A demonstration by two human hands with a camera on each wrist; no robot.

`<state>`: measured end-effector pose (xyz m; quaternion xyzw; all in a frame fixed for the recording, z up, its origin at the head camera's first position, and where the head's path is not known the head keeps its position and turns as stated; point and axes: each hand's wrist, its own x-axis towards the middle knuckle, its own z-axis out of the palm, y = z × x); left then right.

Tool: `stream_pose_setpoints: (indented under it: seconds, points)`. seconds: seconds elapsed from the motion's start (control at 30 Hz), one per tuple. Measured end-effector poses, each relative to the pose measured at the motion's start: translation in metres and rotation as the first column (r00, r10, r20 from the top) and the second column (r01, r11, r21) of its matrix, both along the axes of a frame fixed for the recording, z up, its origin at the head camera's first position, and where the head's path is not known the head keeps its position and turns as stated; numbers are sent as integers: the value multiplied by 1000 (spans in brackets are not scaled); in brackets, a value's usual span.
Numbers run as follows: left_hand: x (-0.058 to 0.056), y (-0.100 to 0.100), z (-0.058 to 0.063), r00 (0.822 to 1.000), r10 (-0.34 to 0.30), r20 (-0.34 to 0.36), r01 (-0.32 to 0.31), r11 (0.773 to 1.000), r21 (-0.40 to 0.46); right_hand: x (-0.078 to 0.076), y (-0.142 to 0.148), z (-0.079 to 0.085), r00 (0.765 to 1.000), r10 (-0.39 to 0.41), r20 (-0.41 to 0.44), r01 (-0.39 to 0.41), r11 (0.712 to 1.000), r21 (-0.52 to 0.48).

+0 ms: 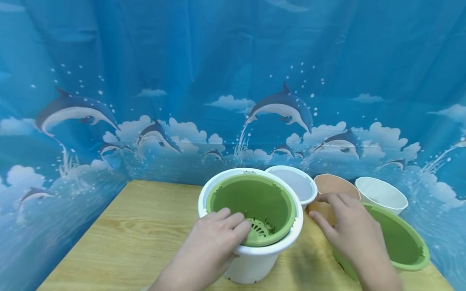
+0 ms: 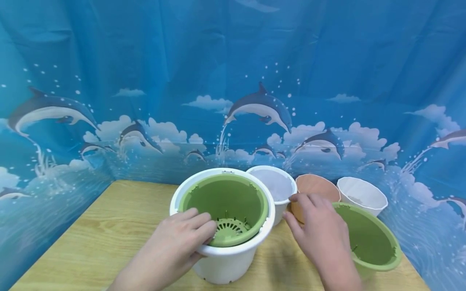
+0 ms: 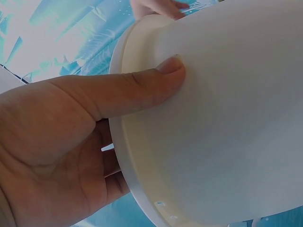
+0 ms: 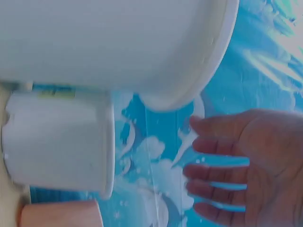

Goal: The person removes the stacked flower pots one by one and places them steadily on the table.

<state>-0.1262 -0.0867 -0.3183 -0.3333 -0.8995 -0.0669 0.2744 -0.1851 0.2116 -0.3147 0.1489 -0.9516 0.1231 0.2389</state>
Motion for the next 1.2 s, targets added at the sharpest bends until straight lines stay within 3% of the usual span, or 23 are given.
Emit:
stream_pose_setpoints:
  seconds: [0.1,0.23,0.43,0.63,0.73,0.93,1.2]
  points:
    - [0,0,0,1000,-6,-20,6,1000,3,7,-16,-2,983,115,-146,-119,993,-24]
    - [-1,0,0,1000,-4,-13,4,1000,-6,13,-35,-6,921,273,-277,-292,956,-30]
    - [0,-1,1,1000,9,17,-8,999,-34,18,-56,-14,810,523,-265,-536,844,28]
    - [-1,-1,1,1000,8,18,-8,1000,-29,16,-63,-18,744,631,-219,-632,771,75]
    - [0,-1,2,1000,6,27,-5,1000,-28,16,-63,-20,741,647,-180,-643,761,91]
    - [1,0,2,999,1,38,0,999,-32,18,-62,-23,759,643,-104,-637,766,89]
    - [0,0,2,1000,6,26,-6,1000,-18,17,-63,-23,752,649,-115,-640,761,108]
